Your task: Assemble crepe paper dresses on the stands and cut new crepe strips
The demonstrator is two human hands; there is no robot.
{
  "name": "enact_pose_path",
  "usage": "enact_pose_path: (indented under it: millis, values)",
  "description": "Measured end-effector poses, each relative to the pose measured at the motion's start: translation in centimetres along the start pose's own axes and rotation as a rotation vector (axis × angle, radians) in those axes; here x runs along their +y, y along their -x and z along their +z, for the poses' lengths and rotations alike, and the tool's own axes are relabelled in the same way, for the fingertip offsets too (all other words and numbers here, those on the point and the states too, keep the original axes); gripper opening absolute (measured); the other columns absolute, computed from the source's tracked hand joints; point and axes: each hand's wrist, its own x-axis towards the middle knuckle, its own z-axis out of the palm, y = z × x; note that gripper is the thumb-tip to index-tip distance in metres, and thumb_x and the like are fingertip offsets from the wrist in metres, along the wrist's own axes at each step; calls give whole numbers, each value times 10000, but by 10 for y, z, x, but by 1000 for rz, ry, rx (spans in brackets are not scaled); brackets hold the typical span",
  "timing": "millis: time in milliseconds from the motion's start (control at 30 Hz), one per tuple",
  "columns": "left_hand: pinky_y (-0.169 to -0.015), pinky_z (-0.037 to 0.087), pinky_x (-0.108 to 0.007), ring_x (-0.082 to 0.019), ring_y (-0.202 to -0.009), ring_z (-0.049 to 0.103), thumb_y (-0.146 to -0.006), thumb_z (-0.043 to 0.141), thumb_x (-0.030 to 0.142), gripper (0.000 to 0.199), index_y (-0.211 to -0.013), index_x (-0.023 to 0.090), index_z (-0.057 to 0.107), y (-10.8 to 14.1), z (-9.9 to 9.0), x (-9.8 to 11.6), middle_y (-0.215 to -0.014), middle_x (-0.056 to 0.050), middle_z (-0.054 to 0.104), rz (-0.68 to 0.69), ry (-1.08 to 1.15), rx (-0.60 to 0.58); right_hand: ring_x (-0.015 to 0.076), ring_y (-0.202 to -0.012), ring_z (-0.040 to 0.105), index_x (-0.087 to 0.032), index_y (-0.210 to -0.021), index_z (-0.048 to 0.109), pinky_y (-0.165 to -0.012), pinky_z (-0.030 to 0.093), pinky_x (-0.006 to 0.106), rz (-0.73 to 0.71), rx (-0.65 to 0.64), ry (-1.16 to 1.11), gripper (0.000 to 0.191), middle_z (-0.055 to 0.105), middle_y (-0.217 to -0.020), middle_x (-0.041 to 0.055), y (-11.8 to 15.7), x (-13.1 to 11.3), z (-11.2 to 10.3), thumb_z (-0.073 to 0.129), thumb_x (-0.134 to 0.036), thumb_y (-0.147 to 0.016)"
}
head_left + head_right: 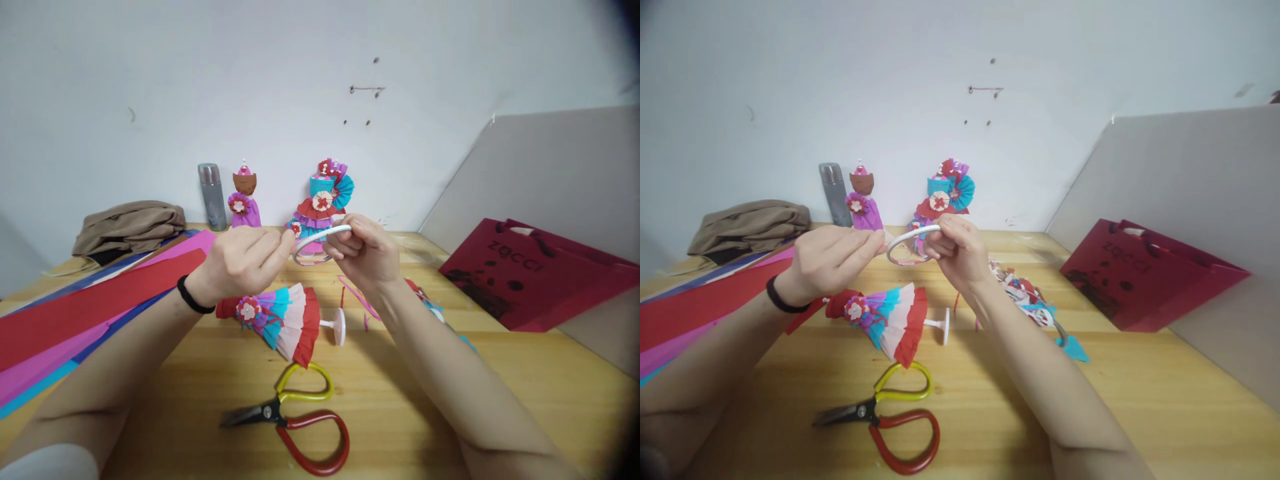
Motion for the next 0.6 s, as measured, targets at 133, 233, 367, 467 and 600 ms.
enact_pose_path:
  millis: [133,233,367,467,600]
  values:
    - [-543,485,-257,-157,-690,669,-918,587,127,209,-1104,150,680,5,4,1,-755,-53,713,-58,104,-27,73,-445,116,-216,-538,459,-463,218,263,-31,25,4,419,147,-501,-91,1,2,2,757,-462,-702]
    - [-530,493,-243,-141,-656,669,-943,543,139,175,-1023,152,698,6,4,0,-707,-40,707,-11,28,-72,72,-446,123,-217,-558,403,-466,247,267,-77,0,14,456,144,-517,-90,2,4,2,721,-472,-763]
    - [-512,485,-234,-134,-625,663,-960,505,157,196,-973,162,700,4,3,1,-659,-28,686,6,5,-117,75,-446,122,-220,-563,408,-468,258,269,-100,7,32,443,137,-524,-89,3,6,1,696,-478,-780]
    - [-523,484,-238,-133,-628,660,-948,498,113,200,-1010,151,684,3,2,1,-681,-32,689,36,2,-98,80,-450,113,-225,-566,463,-471,248,274,-109,43,57,388,141,-522,-85,2,5,0,695,-467,-761]
    - [-535,488,-232,-130,-635,662,-933,485,62,258,-1126,140,639,6,6,0,-701,-26,695,60,-24,-87,84,-454,118,-223,-563,483,-478,243,276,-155,52,54,360,148,-517,-80,1,1,-2,695,-432,-765]
